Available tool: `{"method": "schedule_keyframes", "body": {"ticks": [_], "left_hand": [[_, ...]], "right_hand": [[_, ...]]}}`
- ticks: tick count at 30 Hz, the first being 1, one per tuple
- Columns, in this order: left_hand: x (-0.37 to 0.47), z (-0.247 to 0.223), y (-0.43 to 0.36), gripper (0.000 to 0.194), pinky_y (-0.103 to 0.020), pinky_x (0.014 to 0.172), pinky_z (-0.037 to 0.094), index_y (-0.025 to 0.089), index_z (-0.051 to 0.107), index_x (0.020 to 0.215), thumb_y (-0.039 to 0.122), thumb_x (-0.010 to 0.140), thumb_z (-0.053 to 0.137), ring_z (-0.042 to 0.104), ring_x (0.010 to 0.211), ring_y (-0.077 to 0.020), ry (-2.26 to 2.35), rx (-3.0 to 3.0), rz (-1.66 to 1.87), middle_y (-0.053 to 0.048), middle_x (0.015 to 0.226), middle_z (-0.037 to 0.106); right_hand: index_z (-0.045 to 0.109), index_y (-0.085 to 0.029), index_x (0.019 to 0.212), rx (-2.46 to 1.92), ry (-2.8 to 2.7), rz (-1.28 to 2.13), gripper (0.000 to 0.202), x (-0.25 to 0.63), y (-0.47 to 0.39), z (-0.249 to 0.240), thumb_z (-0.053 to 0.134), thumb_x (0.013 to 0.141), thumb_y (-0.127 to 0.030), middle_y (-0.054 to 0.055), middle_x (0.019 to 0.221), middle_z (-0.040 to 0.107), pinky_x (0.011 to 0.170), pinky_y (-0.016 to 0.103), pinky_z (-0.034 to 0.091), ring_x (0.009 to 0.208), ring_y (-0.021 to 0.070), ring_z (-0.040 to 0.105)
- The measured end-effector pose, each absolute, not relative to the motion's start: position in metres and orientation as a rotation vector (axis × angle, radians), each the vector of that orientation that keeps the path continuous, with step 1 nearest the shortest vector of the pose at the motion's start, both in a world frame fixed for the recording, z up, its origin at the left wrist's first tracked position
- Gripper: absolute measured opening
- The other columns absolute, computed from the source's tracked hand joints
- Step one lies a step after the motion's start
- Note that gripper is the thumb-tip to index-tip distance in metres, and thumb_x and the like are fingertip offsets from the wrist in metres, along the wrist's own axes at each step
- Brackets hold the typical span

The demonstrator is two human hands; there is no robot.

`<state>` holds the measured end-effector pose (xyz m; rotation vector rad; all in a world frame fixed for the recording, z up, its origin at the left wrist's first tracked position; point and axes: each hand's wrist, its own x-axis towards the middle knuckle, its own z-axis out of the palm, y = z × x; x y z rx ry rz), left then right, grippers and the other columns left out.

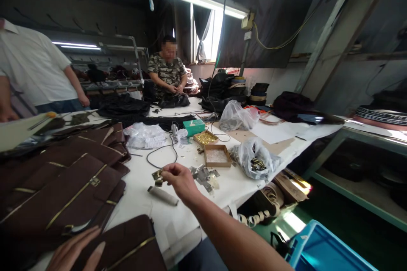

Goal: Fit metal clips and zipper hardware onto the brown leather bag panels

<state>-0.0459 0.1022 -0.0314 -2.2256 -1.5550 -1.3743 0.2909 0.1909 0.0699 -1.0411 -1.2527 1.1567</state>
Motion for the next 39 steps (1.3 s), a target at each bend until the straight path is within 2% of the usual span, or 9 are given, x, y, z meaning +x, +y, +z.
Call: {"method": "schedule_keyframes", "body": {"ticks": [1,4,6,10,13,19,25,32,39], "left_hand": [[-0.041,-0.017,0.092,0.033,-0.047,0.095,0.063,0.032,0.074,0.123,0.045,0.093,0.071,0.077,0.108,-0.0323,-1.707,-2.232,-1.395,-0.006,0.122,0.080],[-0.019,0.029,0.060,0.045,-0.035,0.079,0.067,0.027,0.072,0.128,0.056,0.095,0.069,0.080,0.101,-0.0276,-2.179,-2.305,-1.624,-0.009,0.120,0.080],[-0.001,0.053,0.044,0.049,-0.033,0.083,0.068,0.023,0.071,0.131,0.057,0.096,0.069,0.081,0.103,-0.0263,-2.326,-2.349,-1.916,-0.011,0.121,0.081],[0.023,0.074,0.022,0.042,-0.032,0.084,0.068,0.021,0.077,0.121,0.052,0.092,0.078,0.082,0.086,-0.0219,-2.323,-2.361,-2.203,-0.008,0.101,0.083],[0.028,0.074,0.011,0.031,-0.029,0.078,0.068,0.022,0.080,0.112,0.046,0.093,0.079,0.080,0.079,-0.0189,-2.210,-2.283,-2.211,-0.005,0.096,0.083],[0.022,0.077,-0.002,0.013,-0.027,0.084,0.064,0.026,0.081,0.107,0.029,0.095,0.077,0.079,0.090,-0.0174,-1.835,-2.253,-1.853,-0.002,0.104,0.083],[0.024,0.080,-0.007,0.011,-0.024,0.081,0.065,0.025,0.079,0.100,0.032,0.092,0.080,0.080,0.082,-0.0163,-1.962,-2.183,-1.837,-0.001,0.095,0.084],[0.029,0.077,0.004,0.033,-0.029,0.077,0.069,0.018,0.078,0.100,0.042,0.081,0.090,0.081,0.076,-0.0204,-2.375,-1.942,-2.348,-0.006,0.090,0.084],[0.034,0.086,0.010,0.036,-0.027,0.064,0.068,0.016,0.079,0.097,0.042,0.076,0.092,0.079,0.066,-0.0193,-2.524,-1.839,-2.360,-0.006,0.083,0.083]], "right_hand": [[0.073,-0.018,0.093,-0.910,-1.107,1.301,0.028,0.275,0.169,0.066,0.086,0.084,-0.041,0.003,0.085,0.079,0.067,0.027,0.051,0.072,0.0156,0.071],[0.074,-0.019,0.091,-0.746,-0.802,1.567,0.036,0.235,0.113,0.058,0.097,0.072,-0.040,0.002,0.080,0.077,0.065,0.027,0.049,0.067,0.0145,0.068],[0.076,-0.019,0.090,-0.735,-0.727,1.646,0.037,0.217,0.088,0.055,0.099,0.070,-0.039,0.001,0.079,0.076,0.064,0.027,0.049,0.065,0.0141,0.067],[0.079,-0.019,0.089,-0.756,-0.812,1.660,0.032,0.201,0.060,0.055,0.097,0.073,-0.040,0.001,0.079,0.076,0.066,0.028,0.050,0.067,0.0138,0.064],[0.079,-0.020,0.097,-0.767,-0.900,1.629,0.032,0.198,0.047,0.057,0.095,0.077,-0.040,0.001,0.082,0.076,0.070,0.029,0.052,0.071,0.0142,0.065],[0.074,-0.024,0.101,-0.863,-1.074,1.338,0.025,0.197,0.022,0.063,0.087,0.086,-0.039,0.003,0.097,0.076,0.082,0.033,0.056,0.089,0.0199,0.070],[0.076,-0.026,0.096,-0.916,-1.322,1.023,0.015,0.203,0.013,0.068,0.086,0.088,-0.032,0.003,0.094,0.077,0.087,0.038,0.056,0.089,0.0223,0.070],[0.073,-0.024,0.105,-0.784,-0.968,1.573,0.035,0.198,0.021,0.055,0.093,0.078,-0.035,0.001,0.092,0.078,0.083,0.033,0.058,0.084,0.0180,0.073],[0.072,-0.023,0.102,-0.731,-0.754,1.780,0.039,0.195,0.021,0.049,0.096,0.076,-0.038,-0.001,0.081,0.076,0.074,0.030,0.059,0.075,0.0176,0.076]]}}
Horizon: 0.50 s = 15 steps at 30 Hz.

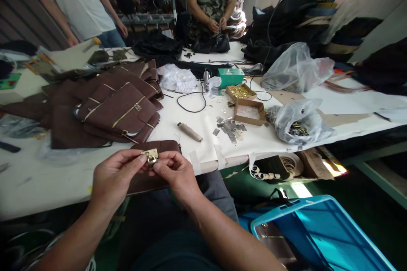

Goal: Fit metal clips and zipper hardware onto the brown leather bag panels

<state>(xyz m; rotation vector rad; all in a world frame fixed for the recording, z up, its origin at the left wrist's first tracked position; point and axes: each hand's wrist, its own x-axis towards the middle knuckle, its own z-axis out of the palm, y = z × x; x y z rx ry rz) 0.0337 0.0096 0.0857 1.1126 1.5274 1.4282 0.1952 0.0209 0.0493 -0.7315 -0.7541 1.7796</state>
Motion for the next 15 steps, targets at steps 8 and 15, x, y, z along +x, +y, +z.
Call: {"method": "schedule_keyframes", "body": {"ticks": [8,15], "left_hand": [[0.033,0.080,0.016,0.038,-0.025,0.063,0.066,0.016,0.079,0.099,0.043,0.077,0.092,0.078,0.067,-0.0179,1.551,1.108,1.413,-0.006,0.084,0.084],[0.036,0.082,0.004,0.020,-0.027,0.073,0.067,0.021,0.081,0.101,0.036,0.088,0.083,0.080,0.075,-0.0173,1.618,1.540,1.416,-0.003,0.092,0.084]], "right_hand": [[0.071,-0.022,0.104,-0.747,-0.742,1.804,0.041,0.197,0.018,0.044,0.095,0.077,-0.041,0.003,0.091,0.081,0.071,0.030,0.059,0.080,0.0203,0.079],[0.077,-0.025,0.095,-0.938,-1.193,1.164,0.016,0.206,0.020,0.053,0.087,0.086,-0.035,0.005,0.104,0.076,0.090,0.038,0.056,0.097,0.0221,0.070]]}}
